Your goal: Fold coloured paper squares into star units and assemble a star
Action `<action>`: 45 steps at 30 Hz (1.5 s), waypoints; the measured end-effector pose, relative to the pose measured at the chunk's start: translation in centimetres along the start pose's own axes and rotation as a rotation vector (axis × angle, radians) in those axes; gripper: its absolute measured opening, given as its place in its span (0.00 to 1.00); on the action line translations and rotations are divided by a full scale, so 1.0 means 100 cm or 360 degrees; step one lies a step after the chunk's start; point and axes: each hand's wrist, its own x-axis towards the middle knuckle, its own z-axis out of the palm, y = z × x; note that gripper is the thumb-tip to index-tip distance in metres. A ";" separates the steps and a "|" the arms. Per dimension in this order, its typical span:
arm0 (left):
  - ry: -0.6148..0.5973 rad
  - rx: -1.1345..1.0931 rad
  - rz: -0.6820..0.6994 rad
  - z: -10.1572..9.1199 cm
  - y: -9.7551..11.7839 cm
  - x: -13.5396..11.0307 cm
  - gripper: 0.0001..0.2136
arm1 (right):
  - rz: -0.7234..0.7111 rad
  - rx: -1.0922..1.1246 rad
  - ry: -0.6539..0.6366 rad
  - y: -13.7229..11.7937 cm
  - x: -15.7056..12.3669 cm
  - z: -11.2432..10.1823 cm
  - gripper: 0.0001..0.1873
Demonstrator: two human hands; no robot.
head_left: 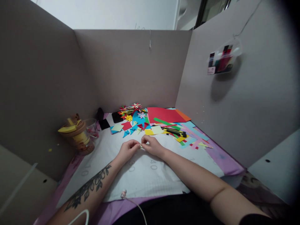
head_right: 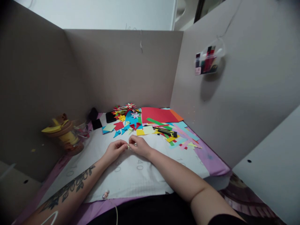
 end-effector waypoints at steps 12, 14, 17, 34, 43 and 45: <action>0.0226 0.0026 0.0045 0.002 -0.008 0.003 0.09 | -0.0124 -0.0030 0.0145 0.002 0.000 0.004 0.03; 0.0236 0.0054 0.0076 0.002 -0.007 0.002 0.09 | -0.0101 -0.0037 0.0189 0.002 -0.001 0.007 0.04; 0.0243 0.0076 0.0119 0.002 -0.005 0.001 0.09 | -0.0045 -0.0023 0.0229 -0.001 -0.002 0.008 0.04; 0.0228 0.0344 0.0255 0.006 -0.002 -0.001 0.08 | 0.0115 0.0124 0.0243 -0.011 -0.003 0.016 0.04; 0.0128 0.0123 0.0195 0.009 -0.003 0.003 0.04 | 0.0281 0.0147 0.0284 -0.004 -0.003 0.017 0.07; 0.0110 0.0058 0.0176 0.009 -0.006 0.004 0.05 | 0.0291 0.0159 0.0284 -0.004 -0.002 0.016 0.07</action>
